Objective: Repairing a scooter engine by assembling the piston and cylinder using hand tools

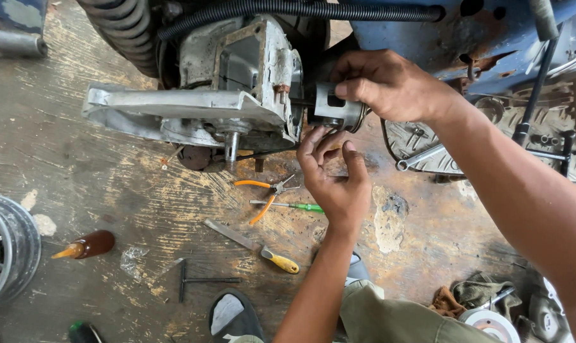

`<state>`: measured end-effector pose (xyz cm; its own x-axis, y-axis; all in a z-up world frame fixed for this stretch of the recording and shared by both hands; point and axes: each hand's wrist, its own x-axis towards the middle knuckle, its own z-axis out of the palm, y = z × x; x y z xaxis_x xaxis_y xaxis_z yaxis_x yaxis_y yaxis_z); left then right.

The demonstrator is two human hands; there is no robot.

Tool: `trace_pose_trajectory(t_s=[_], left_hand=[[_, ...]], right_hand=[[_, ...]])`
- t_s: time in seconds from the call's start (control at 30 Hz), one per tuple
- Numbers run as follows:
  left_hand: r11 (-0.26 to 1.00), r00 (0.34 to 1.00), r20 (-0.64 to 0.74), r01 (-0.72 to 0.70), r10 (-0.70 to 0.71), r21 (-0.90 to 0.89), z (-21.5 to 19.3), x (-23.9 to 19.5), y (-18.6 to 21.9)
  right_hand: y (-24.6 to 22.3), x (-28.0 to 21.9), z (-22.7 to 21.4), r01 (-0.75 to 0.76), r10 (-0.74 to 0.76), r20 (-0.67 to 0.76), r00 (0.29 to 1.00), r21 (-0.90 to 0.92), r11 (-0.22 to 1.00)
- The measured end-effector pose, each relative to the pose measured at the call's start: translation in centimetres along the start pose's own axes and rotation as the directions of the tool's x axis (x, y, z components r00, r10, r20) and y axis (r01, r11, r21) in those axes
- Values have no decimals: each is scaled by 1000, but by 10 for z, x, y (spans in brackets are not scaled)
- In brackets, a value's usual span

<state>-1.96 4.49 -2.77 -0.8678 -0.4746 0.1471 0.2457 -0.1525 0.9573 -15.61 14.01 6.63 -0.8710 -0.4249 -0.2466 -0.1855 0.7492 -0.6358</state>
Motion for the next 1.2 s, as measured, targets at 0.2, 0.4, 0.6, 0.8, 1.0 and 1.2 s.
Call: trace_pose_trajectory(t_s=[0.2,0.4,0.6,0.8,1.0,1.2], left_hand=[[998,1000,-5,10,-11,-59,1,-1,0],[998,1000,1,9,-9,-58,0,-2,-3],[997,997,0,-72,72,41,0,-2,-1],[965,983,23,-185,184,185,4,-5,9],[988,989,-5,-149,150,24,11,-13,-2],[988,991,14,-136,135,79,9,-15,-4]], right_hand=[[1,-1,2,6,-6,2,1000,-18,1000],[7,0,6,67,-66,-19,998,41,997],[9,0,5,88,-88,-22,996,38,995],[13,1,6,139,-138,-22,990,72,988],[11,2,4,82,-82,-16,997,28,996],[12,1,5,99,-98,-25,995,61,993]])
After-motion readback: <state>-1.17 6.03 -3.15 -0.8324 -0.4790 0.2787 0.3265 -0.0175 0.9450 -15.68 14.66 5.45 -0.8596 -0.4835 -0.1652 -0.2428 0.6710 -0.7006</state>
